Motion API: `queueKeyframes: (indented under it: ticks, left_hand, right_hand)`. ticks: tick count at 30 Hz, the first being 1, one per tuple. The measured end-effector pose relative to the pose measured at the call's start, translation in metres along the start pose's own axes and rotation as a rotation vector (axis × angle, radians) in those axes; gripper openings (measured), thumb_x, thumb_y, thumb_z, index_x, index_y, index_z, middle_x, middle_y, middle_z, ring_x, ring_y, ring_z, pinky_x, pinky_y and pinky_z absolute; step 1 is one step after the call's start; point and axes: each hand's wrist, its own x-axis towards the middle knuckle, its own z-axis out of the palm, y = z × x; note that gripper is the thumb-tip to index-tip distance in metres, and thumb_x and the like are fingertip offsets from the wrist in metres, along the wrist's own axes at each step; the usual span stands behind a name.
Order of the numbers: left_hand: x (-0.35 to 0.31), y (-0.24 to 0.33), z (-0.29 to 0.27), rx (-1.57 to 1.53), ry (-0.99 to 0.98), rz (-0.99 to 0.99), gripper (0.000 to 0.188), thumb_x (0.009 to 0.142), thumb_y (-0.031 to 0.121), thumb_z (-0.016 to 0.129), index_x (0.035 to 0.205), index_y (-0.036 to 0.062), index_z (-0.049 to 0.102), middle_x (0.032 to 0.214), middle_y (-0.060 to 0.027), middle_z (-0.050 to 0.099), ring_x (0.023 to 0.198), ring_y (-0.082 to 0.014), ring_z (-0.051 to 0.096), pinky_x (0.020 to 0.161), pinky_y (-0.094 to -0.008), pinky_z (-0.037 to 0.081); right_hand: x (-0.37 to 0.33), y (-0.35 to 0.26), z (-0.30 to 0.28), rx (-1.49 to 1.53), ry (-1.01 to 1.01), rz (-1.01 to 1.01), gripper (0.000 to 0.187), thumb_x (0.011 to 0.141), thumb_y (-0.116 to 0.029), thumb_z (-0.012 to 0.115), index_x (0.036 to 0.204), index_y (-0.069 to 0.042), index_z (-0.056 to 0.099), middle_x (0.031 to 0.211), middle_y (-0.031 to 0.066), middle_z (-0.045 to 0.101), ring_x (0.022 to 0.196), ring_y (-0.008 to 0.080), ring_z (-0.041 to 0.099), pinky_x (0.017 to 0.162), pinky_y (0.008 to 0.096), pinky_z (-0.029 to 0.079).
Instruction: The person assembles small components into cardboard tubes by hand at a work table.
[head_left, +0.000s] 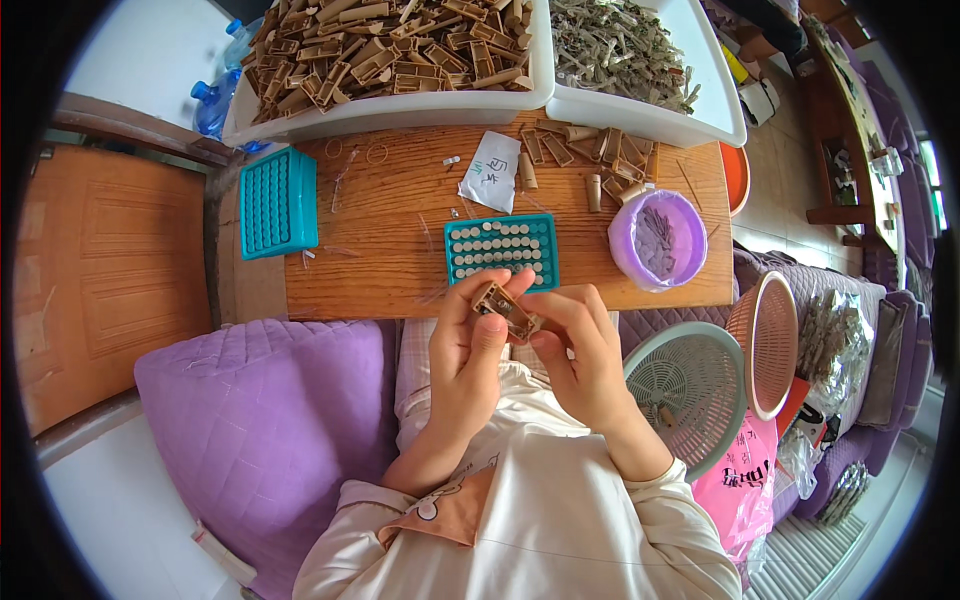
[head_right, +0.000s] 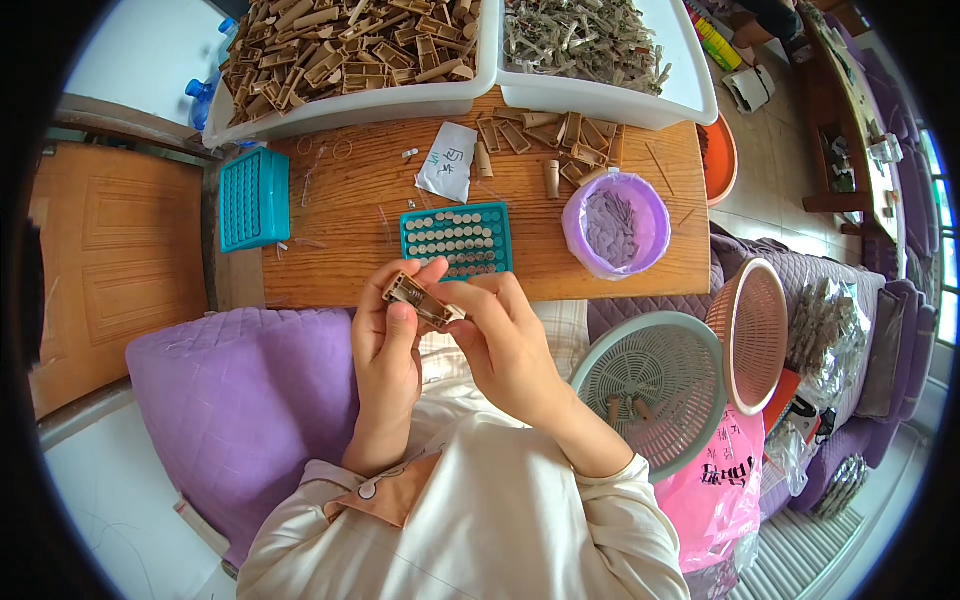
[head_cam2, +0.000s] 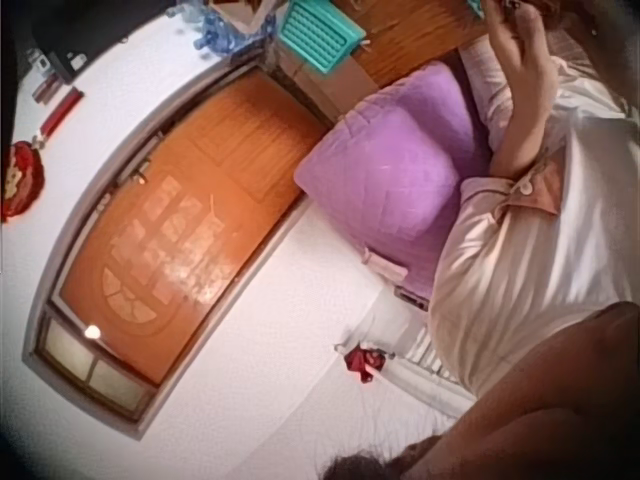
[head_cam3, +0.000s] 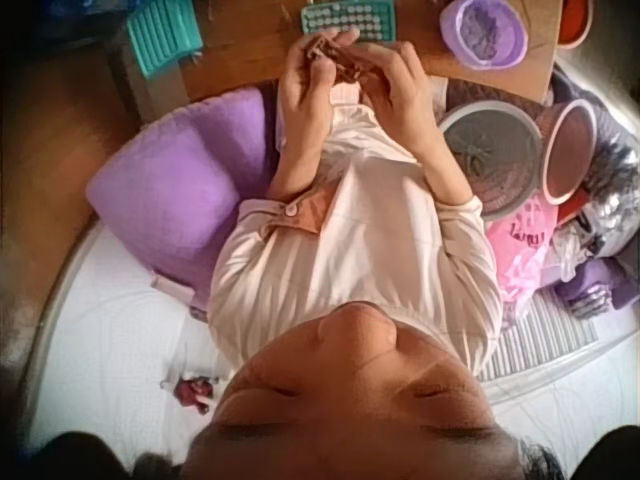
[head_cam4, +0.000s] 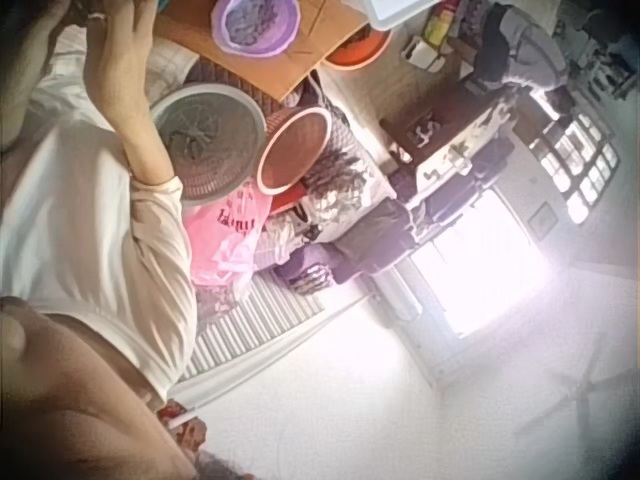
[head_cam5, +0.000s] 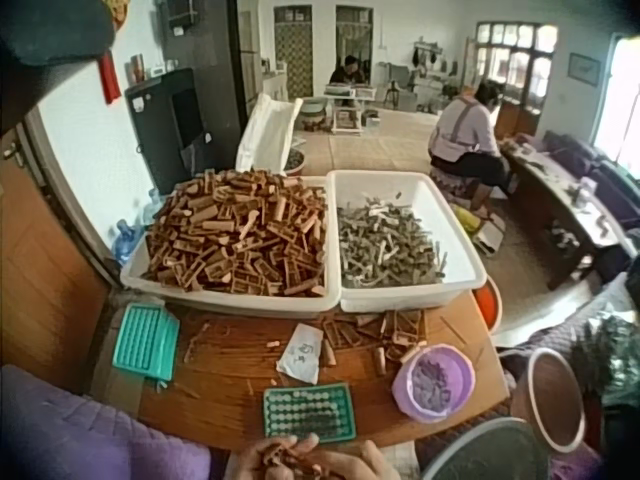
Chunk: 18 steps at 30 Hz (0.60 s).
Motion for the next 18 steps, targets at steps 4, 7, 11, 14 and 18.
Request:
queueKeyframes:
  ticks: [4,7,11,14,18]
  left_hand:
    - [0.0,0.003,0.0,0.031,0.02,0.028,0.032,0.089,0.02,0.044,0.115,0.0022,0.038,0.113,-0.0167,0.051,0.093,-0.0158,0.056,0.069,-0.023,0.049]
    - [0.0,0.003,0.004,-0.096,0.072,0.003,0.033,0.089,0.02,0.044,0.116,0.0028,0.037,0.11,-0.0165,0.052,0.09,-0.0197,0.058,0.067,-0.0265,0.052]
    - [0.005,0.001,-0.002,-0.321,0.072,-0.033,0.032,0.089,0.018,0.042,0.117,0.0044,0.035,0.108,-0.0162,0.053,0.089,-0.0253,0.059,0.07,-0.0337,0.055]
    - [0.006,0.001,-0.005,-0.317,0.064,-0.039,0.032,0.089,0.017,0.043,0.117,0.0043,0.036,0.108,-0.0165,0.053,0.09,-0.0267,0.059,0.073,-0.0345,0.053]
    - [0.006,0.003,-0.007,-0.164,0.09,-0.053,0.034,0.087,0.019,0.048,0.116,0.0024,0.038,0.108,-0.0161,0.052,0.095,-0.0264,0.056,0.084,-0.0369,0.046]
  right_hand:
    - [-0.005,0.009,0.009,0.206,0.062,0.094,0.036,0.07,0.014,0.052,0.103,0.0,0.046,0.095,0.0125,0.046,0.075,0.0191,0.052,0.06,0.0271,0.046]
    - [-0.005,0.012,0.014,0.338,0.046,0.247,0.041,0.071,0.015,0.051,0.108,0.0,0.044,0.096,0.0122,0.046,0.072,0.0177,0.052,0.059,0.0275,0.046]
    - [-0.005,0.023,0.023,0.432,0.024,0.239,0.045,0.071,0.015,0.051,0.112,-0.001,0.042,0.099,0.0116,0.048,0.076,0.0178,0.054,0.062,0.0249,0.046]
    - [0.004,0.041,0.013,0.405,-0.052,0.286,0.034,0.073,0.012,0.051,0.105,0.001,0.049,0.095,0.0109,0.054,0.085,0.0175,0.055,0.069,0.0243,0.046]
    - [0.024,0.087,-0.002,0.019,0.152,0.325,0.023,0.075,0.008,0.049,0.096,0.001,0.055,0.087,0.0131,0.058,0.077,0.0205,0.058,0.067,0.0283,0.046]
